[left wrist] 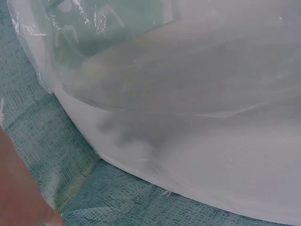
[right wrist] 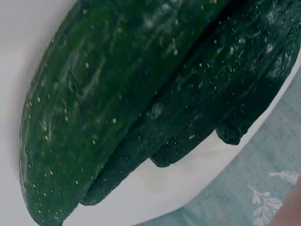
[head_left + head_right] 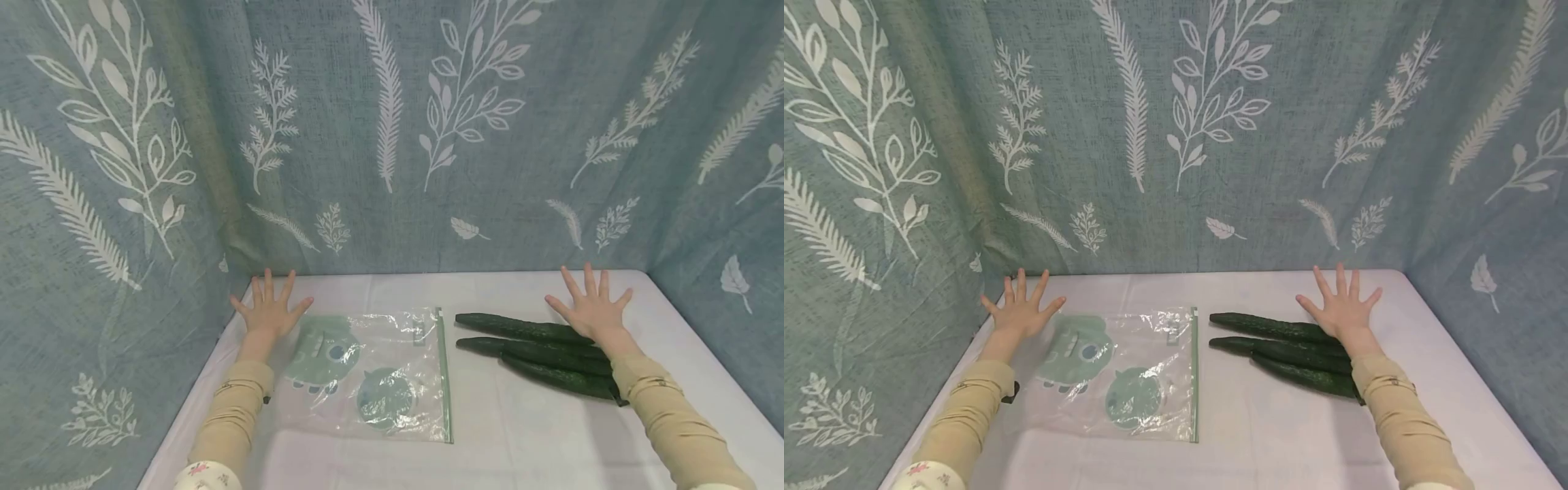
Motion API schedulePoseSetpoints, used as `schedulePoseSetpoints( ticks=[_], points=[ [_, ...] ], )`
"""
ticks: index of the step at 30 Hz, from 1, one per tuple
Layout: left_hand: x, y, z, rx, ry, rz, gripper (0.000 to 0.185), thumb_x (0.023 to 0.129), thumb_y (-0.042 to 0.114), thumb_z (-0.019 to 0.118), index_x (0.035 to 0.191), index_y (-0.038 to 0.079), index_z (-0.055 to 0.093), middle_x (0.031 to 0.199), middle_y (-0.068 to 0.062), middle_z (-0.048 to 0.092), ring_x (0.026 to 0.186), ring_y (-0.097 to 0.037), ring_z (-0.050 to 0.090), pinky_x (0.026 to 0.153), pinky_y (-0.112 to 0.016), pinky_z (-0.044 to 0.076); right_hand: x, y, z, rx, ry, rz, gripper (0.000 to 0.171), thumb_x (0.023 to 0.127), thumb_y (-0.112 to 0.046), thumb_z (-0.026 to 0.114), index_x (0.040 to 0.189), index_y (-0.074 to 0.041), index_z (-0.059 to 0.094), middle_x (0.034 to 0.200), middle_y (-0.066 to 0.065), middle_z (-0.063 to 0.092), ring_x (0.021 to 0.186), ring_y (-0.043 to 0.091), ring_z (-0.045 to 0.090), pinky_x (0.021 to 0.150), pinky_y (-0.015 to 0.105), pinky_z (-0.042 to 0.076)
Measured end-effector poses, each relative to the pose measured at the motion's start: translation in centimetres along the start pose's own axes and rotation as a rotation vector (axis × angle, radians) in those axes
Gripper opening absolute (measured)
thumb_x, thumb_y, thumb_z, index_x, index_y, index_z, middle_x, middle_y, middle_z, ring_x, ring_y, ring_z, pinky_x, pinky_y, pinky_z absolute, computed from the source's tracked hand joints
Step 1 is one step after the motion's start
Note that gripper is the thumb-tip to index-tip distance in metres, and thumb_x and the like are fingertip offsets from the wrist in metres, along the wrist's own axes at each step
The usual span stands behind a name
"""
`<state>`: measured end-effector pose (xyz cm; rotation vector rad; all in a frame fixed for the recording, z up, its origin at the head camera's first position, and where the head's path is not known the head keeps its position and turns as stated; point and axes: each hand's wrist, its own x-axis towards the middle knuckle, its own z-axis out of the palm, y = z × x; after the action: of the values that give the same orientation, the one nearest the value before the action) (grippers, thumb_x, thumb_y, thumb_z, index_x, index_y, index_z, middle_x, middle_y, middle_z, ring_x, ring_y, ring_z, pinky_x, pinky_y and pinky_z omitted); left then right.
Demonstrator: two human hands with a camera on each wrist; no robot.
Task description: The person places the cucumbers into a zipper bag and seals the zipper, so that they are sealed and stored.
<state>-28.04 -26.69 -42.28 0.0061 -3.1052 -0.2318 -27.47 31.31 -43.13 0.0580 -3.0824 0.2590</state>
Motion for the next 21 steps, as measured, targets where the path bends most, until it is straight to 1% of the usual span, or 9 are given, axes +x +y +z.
schedulePoseSetpoints(
  ticks=[5, 11, 16, 21],
  points=[
    [0.1, 0.0, 0.1, 0.010, 0.017, 0.009, 0.078, 0.085, 0.069, 0.022, 0.144, 0.024, -0.001, 0.145, -0.019, -0.022, 0.129, -0.043, -0.023, 0.084, -0.073, -0.023, -0.1, -0.2, 0.3, 0.002, -0.009, -0.006, 0.079, 0.084, -0.069, 0.026, 0.143, -0.027, -0.007, 0.146, 0.023, -0.015, 0.127, 0.048, -0.019, 0.083, 0.074, -0.022],
    [0.3, 0.2, 0.2, 0.008, 0.017, 0.030, 0.078, 0.085, 0.069, 0.021, 0.144, 0.025, -0.003, 0.145, -0.018, -0.023, 0.128, -0.043, -0.024, 0.082, -0.072, -0.024, -0.4, -0.6, 0.6, 0.005, -0.007, -0.026, 0.079, 0.084, -0.069, 0.025, 0.143, -0.028, -0.006, 0.146, 0.024, -0.013, 0.128, 0.048, -0.018, 0.084, 0.072, -0.024],
    [0.3, 0.2, 0.5, 0.020, 0.028, 0.047, 0.078, 0.084, 0.070, 0.020, 0.144, 0.025, -0.003, 0.145, -0.018, -0.024, 0.128, -0.043, -0.023, 0.082, -0.072, -0.025, -0.6, -1.2, 0.7, -0.011, 0.005, -0.064, 0.077, 0.085, -0.068, 0.025, 0.143, -0.029, -0.006, 0.147, 0.022, -0.012, 0.129, 0.048, -0.014, 0.087, 0.074, -0.019],
    [0.3, 0.2, 0.6, 0.038, 0.043, 0.048, 0.078, 0.083, 0.072, 0.018, 0.144, 0.027, -0.004, 0.145, -0.016, -0.024, 0.129, -0.042, -0.022, 0.083, -0.072, -0.025, -0.8, -1.9, 0.8, -0.032, 0.009, -0.102, 0.077, 0.085, -0.068, 0.027, 0.144, -0.028, -0.002, 0.148, 0.020, -0.010, 0.130, 0.048, -0.011, 0.088, 0.074, -0.017]
  ],
)
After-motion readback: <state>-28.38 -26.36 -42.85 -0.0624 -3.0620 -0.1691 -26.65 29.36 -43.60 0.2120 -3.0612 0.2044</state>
